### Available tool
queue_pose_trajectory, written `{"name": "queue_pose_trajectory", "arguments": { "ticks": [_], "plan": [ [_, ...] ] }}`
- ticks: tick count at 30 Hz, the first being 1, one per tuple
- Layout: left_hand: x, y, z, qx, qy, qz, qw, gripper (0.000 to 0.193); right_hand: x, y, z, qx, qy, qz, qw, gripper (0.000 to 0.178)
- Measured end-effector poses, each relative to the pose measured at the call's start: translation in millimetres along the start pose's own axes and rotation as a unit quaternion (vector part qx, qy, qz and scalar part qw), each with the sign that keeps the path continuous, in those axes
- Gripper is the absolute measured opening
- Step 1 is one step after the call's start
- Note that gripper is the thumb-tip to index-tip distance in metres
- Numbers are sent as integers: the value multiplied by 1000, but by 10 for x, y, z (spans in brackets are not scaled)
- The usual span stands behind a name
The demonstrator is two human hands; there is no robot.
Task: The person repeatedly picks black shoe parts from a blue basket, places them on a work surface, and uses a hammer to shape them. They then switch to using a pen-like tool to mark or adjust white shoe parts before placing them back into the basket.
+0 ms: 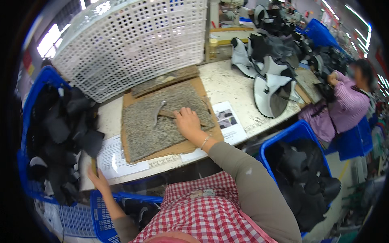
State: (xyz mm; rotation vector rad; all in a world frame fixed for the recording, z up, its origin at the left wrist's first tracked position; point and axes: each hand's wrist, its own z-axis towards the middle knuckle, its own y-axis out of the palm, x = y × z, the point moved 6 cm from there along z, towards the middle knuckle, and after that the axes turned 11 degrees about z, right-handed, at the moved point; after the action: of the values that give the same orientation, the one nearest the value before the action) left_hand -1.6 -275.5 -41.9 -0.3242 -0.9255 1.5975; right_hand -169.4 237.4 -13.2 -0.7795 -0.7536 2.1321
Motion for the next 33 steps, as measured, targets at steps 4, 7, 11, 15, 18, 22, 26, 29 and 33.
{"name": "queue_pose_trajectory", "arguments": {
  "ticks": [4, 7, 11, 15, 18, 22, 26, 29, 33],
  "plan": [
    [150, 664, 1333, 98, 140, 103, 980, 60, 13, -32, 11, -18, 29, 14, 999, 35],
    [-225, 1265, 2005, 107, 131, 200, 965, 62, 13, -31, 12, -18, 43, 5, 999, 35],
    [-898, 1819, 2451, 25, 44, 345, 937, 62, 6, -22, 20, -17, 51, 23, 998, 35],
    [-948, 1852, 2373, 39, -6, 389, 920, 67, 22, -20, 31, -20, 63, 29, 997, 33],
    [-741, 1783, 2220, 30, 25, 431, 901, 71, 18, -20, 33, -18, 58, 28, 998, 33],
    [-665, 1595, 2146, 120, 92, 339, 928, 62, 28, 4, 22, -22, 59, 27, 998, 33],
    [-895, 1716, 2303, 72, 94, 424, 898, 56, 50, 22, 12, -33, 63, 35, 997, 33],
    [-977, 1818, 2408, 74, 91, 396, 911, 56, 65, 21, 5, -32, 69, 40, 996, 34],
    [-1113, 1817, 2393, 98, 15, 308, 946, 53, 67, 23, -17, -15, 66, 47, 997, 34]
  ]
}}
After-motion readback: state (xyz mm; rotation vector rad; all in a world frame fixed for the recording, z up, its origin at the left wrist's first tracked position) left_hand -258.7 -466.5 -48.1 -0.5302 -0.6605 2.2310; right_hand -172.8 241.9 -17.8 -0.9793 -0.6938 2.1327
